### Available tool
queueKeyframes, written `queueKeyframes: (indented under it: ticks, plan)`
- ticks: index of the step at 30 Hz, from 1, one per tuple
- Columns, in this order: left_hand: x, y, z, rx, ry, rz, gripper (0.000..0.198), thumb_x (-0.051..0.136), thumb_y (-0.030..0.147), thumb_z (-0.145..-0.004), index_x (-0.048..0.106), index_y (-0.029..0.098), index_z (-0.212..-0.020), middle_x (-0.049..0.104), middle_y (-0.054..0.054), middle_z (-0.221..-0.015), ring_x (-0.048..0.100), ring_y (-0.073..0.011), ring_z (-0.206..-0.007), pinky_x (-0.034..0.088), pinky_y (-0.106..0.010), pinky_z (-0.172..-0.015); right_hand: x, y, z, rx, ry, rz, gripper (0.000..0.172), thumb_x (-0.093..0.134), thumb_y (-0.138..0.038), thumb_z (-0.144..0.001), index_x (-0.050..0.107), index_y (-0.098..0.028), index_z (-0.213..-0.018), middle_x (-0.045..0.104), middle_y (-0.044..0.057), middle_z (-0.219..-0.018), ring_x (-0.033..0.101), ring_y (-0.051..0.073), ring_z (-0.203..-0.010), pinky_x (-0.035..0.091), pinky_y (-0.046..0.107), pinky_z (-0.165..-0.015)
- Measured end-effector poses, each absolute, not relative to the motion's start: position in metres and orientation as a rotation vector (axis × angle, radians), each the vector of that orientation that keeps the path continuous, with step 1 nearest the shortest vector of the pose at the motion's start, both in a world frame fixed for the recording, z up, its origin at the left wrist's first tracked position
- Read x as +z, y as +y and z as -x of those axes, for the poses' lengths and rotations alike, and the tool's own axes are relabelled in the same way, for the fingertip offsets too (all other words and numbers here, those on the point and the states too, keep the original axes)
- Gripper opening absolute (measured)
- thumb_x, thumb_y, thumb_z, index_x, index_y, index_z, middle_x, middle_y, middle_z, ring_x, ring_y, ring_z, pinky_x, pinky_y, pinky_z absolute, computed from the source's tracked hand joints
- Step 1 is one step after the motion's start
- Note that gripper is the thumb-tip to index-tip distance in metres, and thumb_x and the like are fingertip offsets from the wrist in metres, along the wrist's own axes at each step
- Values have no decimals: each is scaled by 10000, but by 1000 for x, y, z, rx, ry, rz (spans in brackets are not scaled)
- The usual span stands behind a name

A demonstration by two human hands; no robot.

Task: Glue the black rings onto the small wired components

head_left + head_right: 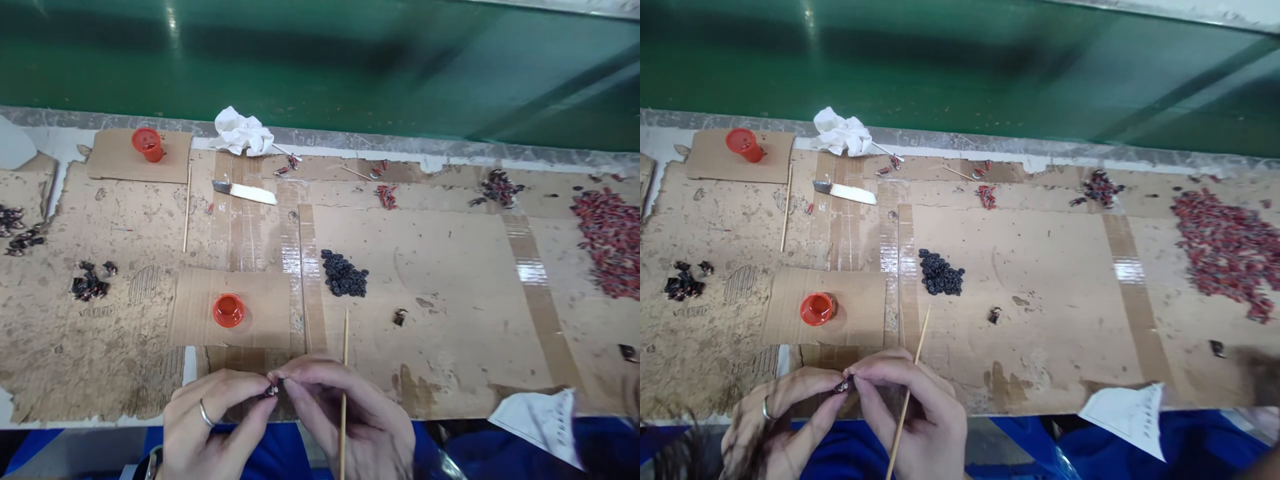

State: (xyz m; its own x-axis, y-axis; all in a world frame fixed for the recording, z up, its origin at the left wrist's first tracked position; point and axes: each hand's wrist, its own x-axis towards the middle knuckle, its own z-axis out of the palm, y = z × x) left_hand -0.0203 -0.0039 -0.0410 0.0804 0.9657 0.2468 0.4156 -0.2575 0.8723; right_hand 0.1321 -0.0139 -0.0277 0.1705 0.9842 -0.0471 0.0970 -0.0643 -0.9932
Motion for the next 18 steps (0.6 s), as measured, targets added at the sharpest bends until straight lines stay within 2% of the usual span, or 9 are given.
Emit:
queueKeyframes:
  ticks: [3,8,12,18]
  plan:
    - [-40,-1,22,1189,1351,-1792,131,682,241,-1005,752,213,-897,852,60,-744,789,-72,-577,635,-74,-632,-29,-15,-132,1001,-1173,1422,227,719,-35,-904,764,-252,-955,793,15,-850,774,169,-755,669,251,-676]
    - [-41,-4,26,1158,1432,-1889,104,684,208,-996,751,241,-923,857,68,-816,806,-86,-637,664,-103,-658,-34,-19,-127,930,-1210,1418,262,692,3,-904,739,-245,-974,782,12,-863,764,155,-731,667,245,-665]
    - [-37,-7,31,1134,1461,-1973,145,664,221,-1011,744,242,-892,842,77,-779,785,-79,-586,654,-99,-623,-37,-21,-126,877,-1281,1422,273,677,7,-910,723,-250,-991,781,6,-869,762,155,-714,675,251,-673]
    - [-43,-14,38,990,1482,-2181,166,647,163,-997,779,253,-951,852,39,-843,803,-112,-656,634,-154,-543,-39,-19,-135,889,-1448,1414,305,681,6,-920,713,-264,-1057,808,1,-915,796,164,-754,700,245,-705]
